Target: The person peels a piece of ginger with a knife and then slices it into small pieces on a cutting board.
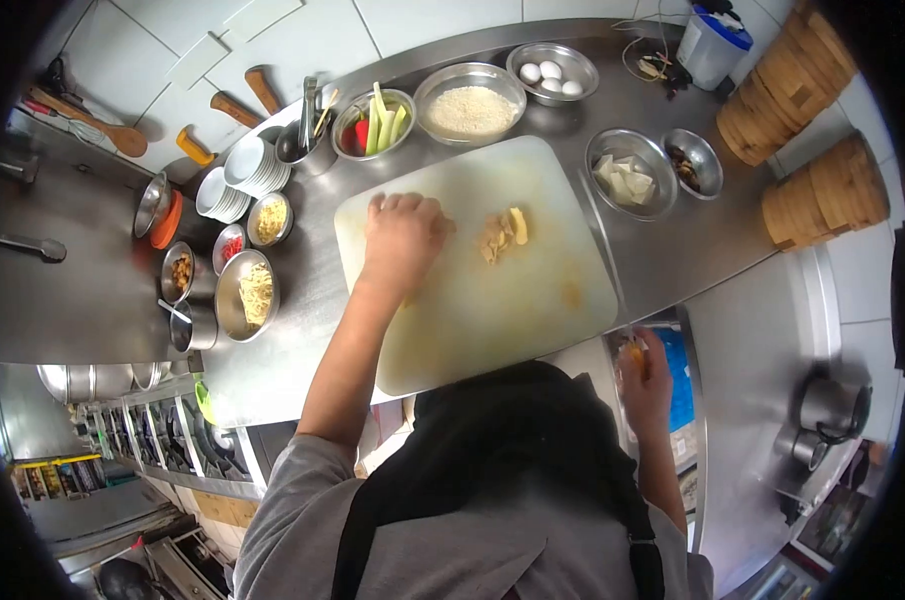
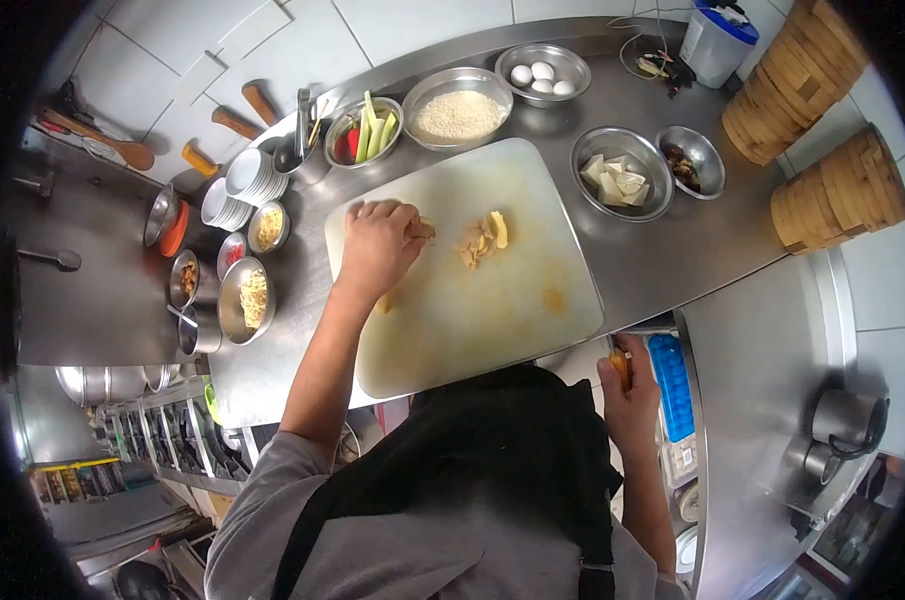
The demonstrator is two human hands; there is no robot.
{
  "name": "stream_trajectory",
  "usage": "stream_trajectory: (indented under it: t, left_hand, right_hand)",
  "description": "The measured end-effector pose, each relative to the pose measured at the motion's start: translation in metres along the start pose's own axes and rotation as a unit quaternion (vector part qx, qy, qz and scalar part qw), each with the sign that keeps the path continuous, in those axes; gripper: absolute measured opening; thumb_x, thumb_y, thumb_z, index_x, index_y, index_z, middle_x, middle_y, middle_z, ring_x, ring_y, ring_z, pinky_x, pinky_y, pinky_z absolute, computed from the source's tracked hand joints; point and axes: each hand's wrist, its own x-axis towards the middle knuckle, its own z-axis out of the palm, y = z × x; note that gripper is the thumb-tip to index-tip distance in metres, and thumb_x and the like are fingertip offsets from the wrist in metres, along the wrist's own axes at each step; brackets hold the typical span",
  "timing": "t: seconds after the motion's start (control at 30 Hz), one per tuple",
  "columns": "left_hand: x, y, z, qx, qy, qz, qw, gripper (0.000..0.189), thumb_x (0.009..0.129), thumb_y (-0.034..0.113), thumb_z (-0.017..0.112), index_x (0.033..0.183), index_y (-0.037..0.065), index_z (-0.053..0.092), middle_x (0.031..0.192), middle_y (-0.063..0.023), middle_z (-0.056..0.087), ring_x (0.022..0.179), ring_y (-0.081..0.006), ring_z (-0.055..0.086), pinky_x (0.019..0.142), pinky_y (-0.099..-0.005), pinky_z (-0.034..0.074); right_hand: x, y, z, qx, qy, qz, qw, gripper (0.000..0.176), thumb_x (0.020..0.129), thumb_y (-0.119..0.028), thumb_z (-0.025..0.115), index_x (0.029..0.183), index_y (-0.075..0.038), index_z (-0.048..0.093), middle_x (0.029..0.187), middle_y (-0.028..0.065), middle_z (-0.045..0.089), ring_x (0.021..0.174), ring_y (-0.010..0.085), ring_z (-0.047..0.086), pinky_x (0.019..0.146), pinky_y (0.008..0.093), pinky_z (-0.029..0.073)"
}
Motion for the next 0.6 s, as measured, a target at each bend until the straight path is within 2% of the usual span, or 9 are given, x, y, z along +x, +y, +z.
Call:
stream_trajectory:
  t: [0.07, 0.1, 0.17, 0.2, 0.3, 0.33, 0.43, 0.5, 0.6]
  left_hand:
    - [-0.004, 0.011, -0.003, -0.071, -0.061, -0.014, 0.996, 0.041, 0.088, 0.024, 0.080, 0.120, 0.003, 0.065, 0.118, -0.0092, 0.072, 0.108, -0.0286, 0.068, 0.112, -0.0479, 0.041]
    - [-0.013, 0.012, 0.006, -0.284, -0.049, -0.052, 0.956, 0.038, 0.090, 0.022, 0.079, 0.120, 0.003, 0.064, 0.115, -0.0063, 0.072, 0.104, -0.0236, 0.067, 0.104, -0.0418, 0.046]
    - [-0.030, 0.024, 0.014, -0.635, -0.050, -0.089, 0.766, 0.036, 0.098, 0.023, 0.074, 0.124, 0.002, 0.062, 0.112, -0.0011, 0.070, 0.102, -0.0127, 0.065, 0.088, -0.0304, 0.052]
    - [-0.037, 0.028, 0.016, -0.636, -0.052, -0.087, 0.765, 0.036, 0.098, 0.023, 0.074, 0.124, 0.002, 0.062, 0.112, -0.0011, 0.070, 0.102, -0.0127, 0.065, 0.088, -0.0304, 0.052]
    - [-0.053, 0.041, 0.022, -0.769, -0.061, -0.175, 0.611, 0.039, 0.101, 0.024, 0.070, 0.133, 0.005, 0.059, 0.113, -0.0024, 0.069, 0.102, -0.0156, 0.067, 0.090, -0.0341, 0.054]
    - [-0.055, 0.047, 0.020, -0.769, -0.062, -0.177, 0.611, 0.039, 0.101, 0.024, 0.070, 0.133, 0.005, 0.059, 0.113, -0.0024, 0.069, 0.102, -0.0156, 0.067, 0.090, -0.0341, 0.054]
    - [-0.061, 0.051, 0.023, -0.782, -0.063, -0.194, 0.590, 0.040, 0.101, 0.022, 0.070, 0.136, 0.007, 0.057, 0.112, -0.0029, 0.069, 0.100, -0.0166, 0.068, 0.087, -0.0346, 0.055]
    - [-0.063, 0.043, 0.036, -0.744, -0.052, -0.143, 0.650, 0.040, 0.101, 0.019, 0.070, 0.137, 0.008, 0.056, 0.111, -0.0033, 0.069, 0.095, -0.0168, 0.069, 0.084, -0.0338, 0.056]
    - [-0.066, 0.039, 0.037, -0.762, -0.062, -0.171, 0.622, 0.037, 0.101, 0.017, 0.071, 0.134, 0.007, 0.058, 0.109, -0.0035, 0.070, 0.091, -0.0164, 0.068, 0.083, -0.0331, 0.056]
  right_hand:
    - [-0.002, -0.008, 0.000, 0.007, -0.008, -0.008, 1.000, 0.047, 0.099, -0.016, 0.069, 0.142, 0.000, 0.056, 0.126, 0.0213, 0.069, 0.110, 0.0279, 0.069, 0.098, 0.0353, 0.052]
    - [-0.005, -0.013, 0.000, 0.016, -0.021, -0.015, 1.000, 0.048, 0.100, -0.016, 0.068, 0.143, 0.000, 0.055, 0.127, 0.0220, 0.068, 0.112, 0.0277, 0.068, 0.099, 0.0352, 0.051]
    - [-0.007, -0.033, -0.001, 0.020, -0.051, -0.002, 0.999, 0.049, 0.100, -0.016, 0.067, 0.144, 0.000, 0.054, 0.129, 0.0224, 0.068, 0.113, 0.0275, 0.068, 0.099, 0.0351, 0.051]
    - [-0.008, -0.042, -0.002, 0.024, -0.085, 0.006, 0.996, 0.049, 0.100, -0.015, 0.066, 0.145, 0.000, 0.053, 0.130, 0.0227, 0.067, 0.113, 0.0273, 0.068, 0.098, 0.0351, 0.051]
    - [-0.010, -0.057, -0.001, -0.012, -0.093, -0.036, 0.995, 0.049, 0.099, -0.013, 0.067, 0.145, 0.000, 0.055, 0.129, 0.0228, 0.068, 0.113, 0.0265, 0.069, 0.097, 0.0345, 0.051]
    - [-0.011, -0.060, 0.000, -0.015, -0.097, -0.073, 0.992, 0.048, 0.099, -0.013, 0.067, 0.144, 0.000, 0.056, 0.128, 0.0228, 0.069, 0.112, 0.0270, 0.069, 0.097, 0.0346, 0.052]
    - [-0.009, -0.061, 0.003, -0.024, -0.111, -0.038, 0.993, 0.044, 0.098, -0.012, 0.067, 0.140, 0.001, 0.059, 0.126, 0.0223, 0.070, 0.113, 0.0287, 0.070, 0.097, 0.0351, 0.052]
    - [-0.009, -0.058, 0.004, -0.023, -0.103, -0.059, 0.993, 0.043, 0.099, -0.012, 0.067, 0.139, 0.001, 0.061, 0.124, 0.0224, 0.071, 0.112, 0.0302, 0.071, 0.097, 0.0356, 0.053]
    - [-0.007, -0.056, 0.004, -0.026, -0.091, -0.116, 0.989, 0.040, 0.099, -0.013, 0.067, 0.137, 0.000, 0.063, 0.114, 0.0214, 0.073, 0.103, 0.0314, 0.073, 0.090, 0.0362, 0.054]
